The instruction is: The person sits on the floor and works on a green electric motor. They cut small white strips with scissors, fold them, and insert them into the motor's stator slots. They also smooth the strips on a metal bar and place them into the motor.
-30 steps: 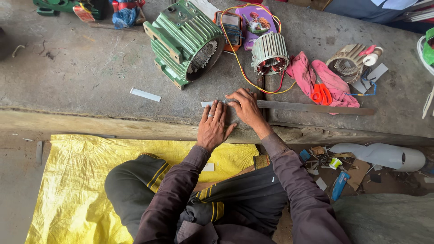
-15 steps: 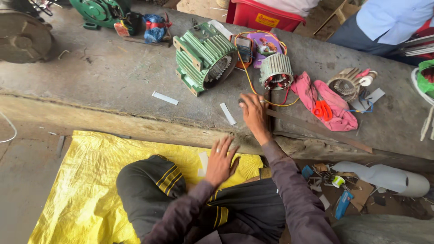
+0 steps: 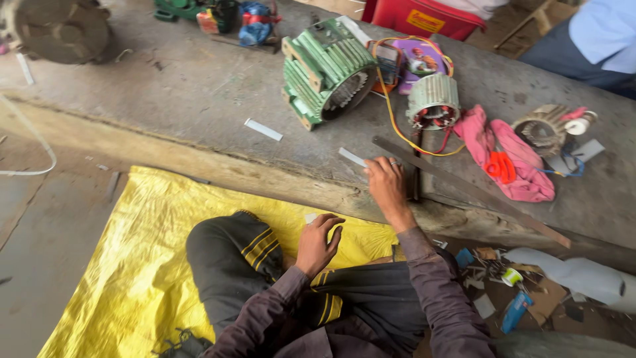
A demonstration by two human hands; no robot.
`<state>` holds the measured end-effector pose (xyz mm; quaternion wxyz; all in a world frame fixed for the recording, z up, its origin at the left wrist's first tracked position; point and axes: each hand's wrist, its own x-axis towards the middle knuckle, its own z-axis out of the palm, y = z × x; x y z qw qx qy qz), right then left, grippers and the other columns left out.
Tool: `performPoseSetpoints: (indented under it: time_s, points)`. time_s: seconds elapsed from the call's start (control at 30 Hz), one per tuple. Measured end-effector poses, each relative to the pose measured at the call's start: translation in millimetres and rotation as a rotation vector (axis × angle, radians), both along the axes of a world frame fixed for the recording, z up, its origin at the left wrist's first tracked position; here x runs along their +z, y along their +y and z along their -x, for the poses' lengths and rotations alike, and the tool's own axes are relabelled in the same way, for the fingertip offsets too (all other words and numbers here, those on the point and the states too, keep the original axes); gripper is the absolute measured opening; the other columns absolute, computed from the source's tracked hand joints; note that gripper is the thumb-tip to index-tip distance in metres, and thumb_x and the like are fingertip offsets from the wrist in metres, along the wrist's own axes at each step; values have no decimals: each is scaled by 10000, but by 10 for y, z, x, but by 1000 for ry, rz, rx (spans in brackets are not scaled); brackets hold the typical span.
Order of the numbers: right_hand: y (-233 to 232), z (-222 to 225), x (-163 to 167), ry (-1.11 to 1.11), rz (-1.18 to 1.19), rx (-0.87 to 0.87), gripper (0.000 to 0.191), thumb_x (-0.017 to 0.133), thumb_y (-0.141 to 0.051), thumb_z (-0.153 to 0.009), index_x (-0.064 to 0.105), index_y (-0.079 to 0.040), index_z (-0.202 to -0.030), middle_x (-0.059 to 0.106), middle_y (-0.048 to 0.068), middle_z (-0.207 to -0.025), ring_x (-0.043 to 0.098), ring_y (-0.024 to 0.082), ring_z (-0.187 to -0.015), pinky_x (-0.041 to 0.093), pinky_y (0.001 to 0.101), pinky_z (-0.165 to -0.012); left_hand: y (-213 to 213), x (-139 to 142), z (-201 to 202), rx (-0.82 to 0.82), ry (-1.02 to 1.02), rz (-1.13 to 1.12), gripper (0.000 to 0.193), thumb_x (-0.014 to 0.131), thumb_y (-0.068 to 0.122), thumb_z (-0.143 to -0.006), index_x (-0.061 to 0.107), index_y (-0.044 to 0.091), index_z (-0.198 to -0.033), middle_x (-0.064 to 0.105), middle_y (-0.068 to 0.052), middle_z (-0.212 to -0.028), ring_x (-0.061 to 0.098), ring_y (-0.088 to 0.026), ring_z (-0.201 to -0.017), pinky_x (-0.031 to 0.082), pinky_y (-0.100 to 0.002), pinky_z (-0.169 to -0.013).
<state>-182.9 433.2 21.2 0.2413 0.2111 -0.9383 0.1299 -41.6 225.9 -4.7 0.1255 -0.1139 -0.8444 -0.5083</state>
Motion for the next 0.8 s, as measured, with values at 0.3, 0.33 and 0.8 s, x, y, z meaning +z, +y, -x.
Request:
performPoseSetpoints:
  time_s: [0.3, 0.33, 0.8]
  points:
    - [65, 39, 9, -189, 506, -4, 308, 604, -62, -982, 709, -36, -1269, 755, 77, -1037, 692, 132, -787, 538, 308, -627, -32, 68, 142, 52, -271, -280, 276, 664, 256, -958, 749, 120, -1183, 730, -94, -1097, 738, -223, -889, 549, -349, -678]
    - [17, -67, 35, -328, 598, 11, 297, 592, -77, -993, 701, -42, -1267, 738, 48, -1064, 684, 127, -780, 549, 297, -627, -42, 58, 193, 18, -294, -411, 305, 668, 273, -965, 729, 103, -1210, 740, -87, -1105, 729, -196, -889, 556, -324, -707]
    - [-423, -945, 94, -614, 952, 131, 254, 723, -104, -935, 696, -20, -1173, 713, 6, -934, 670, 78, -833, 549, 230, -742, -414, 72, 513, 19, -353, -816, 295, 741, 285, -955, 799, 18, -1065, 761, -28, -850, 685, -83, -748, 542, -247, -625]
